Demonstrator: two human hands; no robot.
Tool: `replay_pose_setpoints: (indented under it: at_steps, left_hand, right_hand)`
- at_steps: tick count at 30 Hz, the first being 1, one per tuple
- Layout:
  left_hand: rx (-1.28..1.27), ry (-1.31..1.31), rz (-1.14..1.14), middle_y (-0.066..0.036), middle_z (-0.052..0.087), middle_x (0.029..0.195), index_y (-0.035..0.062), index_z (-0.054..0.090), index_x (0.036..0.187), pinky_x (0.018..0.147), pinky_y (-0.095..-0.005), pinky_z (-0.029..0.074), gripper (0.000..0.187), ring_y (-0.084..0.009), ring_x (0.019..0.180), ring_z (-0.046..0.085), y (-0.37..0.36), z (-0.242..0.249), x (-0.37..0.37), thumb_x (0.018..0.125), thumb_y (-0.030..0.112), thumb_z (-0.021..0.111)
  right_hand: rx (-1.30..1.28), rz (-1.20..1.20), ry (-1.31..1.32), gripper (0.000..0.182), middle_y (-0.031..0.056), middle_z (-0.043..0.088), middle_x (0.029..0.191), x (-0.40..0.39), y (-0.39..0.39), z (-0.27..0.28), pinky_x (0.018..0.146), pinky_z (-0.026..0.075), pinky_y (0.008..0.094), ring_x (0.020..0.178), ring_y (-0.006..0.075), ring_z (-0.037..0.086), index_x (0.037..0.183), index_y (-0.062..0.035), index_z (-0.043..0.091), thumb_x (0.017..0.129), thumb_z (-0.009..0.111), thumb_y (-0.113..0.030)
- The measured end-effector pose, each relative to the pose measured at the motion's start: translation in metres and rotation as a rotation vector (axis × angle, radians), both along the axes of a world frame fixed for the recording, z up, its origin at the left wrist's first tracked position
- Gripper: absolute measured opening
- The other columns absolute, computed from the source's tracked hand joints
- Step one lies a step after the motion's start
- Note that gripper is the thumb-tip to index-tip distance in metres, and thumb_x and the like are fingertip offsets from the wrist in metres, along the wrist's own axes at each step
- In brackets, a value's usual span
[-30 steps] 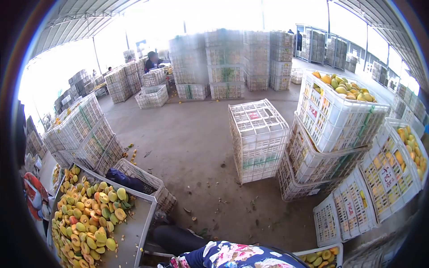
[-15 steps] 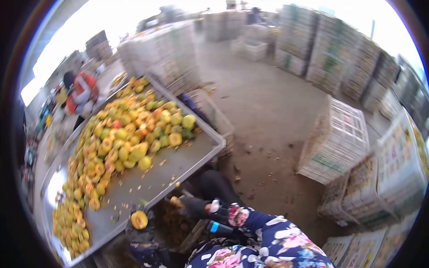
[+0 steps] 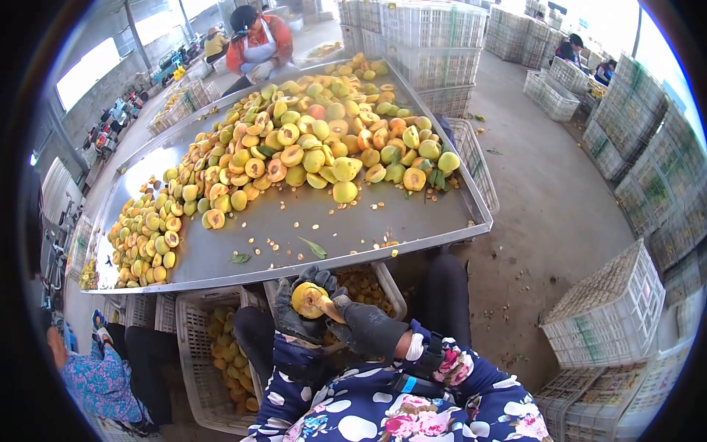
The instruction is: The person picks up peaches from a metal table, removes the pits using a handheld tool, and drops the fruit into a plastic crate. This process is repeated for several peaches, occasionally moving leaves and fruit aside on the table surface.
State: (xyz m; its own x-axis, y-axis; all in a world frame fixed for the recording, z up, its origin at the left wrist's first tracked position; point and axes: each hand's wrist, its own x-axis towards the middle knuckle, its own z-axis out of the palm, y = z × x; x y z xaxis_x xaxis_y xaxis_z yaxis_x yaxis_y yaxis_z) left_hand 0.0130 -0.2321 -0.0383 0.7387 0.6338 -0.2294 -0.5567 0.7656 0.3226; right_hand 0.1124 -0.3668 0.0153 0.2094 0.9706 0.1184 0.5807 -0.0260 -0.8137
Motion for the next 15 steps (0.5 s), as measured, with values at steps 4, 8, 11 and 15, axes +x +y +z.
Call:
replay_pose_setpoints:
  at_steps: [4,8,11,15]
  left_hand:
    - [-0.079,-0.361,-0.262,-0.017,0.045,0.116,0.0028,0.040,0.117,0.093,-0.0396,0.037,0.038,-0.0280,0.104,0.047,-0.005,0.014,-0.008,0.089,0.028,0.035]
    - [-0.227,0.006,-0.120,-0.017,0.051,0.106,0.0015,0.045,0.113,0.093,-0.0414,0.037,0.048,-0.0319,0.101,0.048,0.007,-0.048,0.000,0.085,0.040,0.038]
    - [-0.067,-0.204,-0.183,-0.013,0.046,0.112,0.0052,0.039,0.118,0.092,-0.0353,0.038,0.035,-0.0225,0.103,0.047,0.002,-0.031,-0.010,0.088,0.024,0.040]
    - [-0.144,-0.114,-0.065,-0.018,0.051,0.106,-0.0032,0.045,0.111,0.085,-0.0413,0.044,0.042,-0.0300,0.092,0.054,-0.010,0.006,0.001,0.087,0.031,0.039]
  right_hand:
    - [-0.063,-0.007,-0.066,0.038,0.0213,0.055,0.080,-0.004,0.000,-0.001,0.057,0.044,0.0393,0.068,0.0340,0.055,0.112,-0.0038,0.042,0.077,0.054,-0.011]
    - [-0.003,0.037,-0.142,0.049,0.0222,0.055,0.077,-0.009,0.002,-0.014,0.052,0.043,0.0428,0.063,0.0351,0.056,0.120,-0.0072,0.037,0.075,0.054,-0.011]
    - [-0.141,0.010,-0.066,0.047,0.0218,0.055,0.073,-0.015,0.005,-0.022,0.050,0.042,0.0433,0.058,0.0346,0.055,0.120,-0.0079,0.038,0.075,0.053,-0.012]
    - [-0.154,0.045,-0.143,0.046,0.0214,0.054,0.068,-0.015,0.005,-0.022,0.046,0.041,0.0433,0.054,0.0339,0.055,0.119,-0.0036,0.037,0.076,0.052,-0.012]
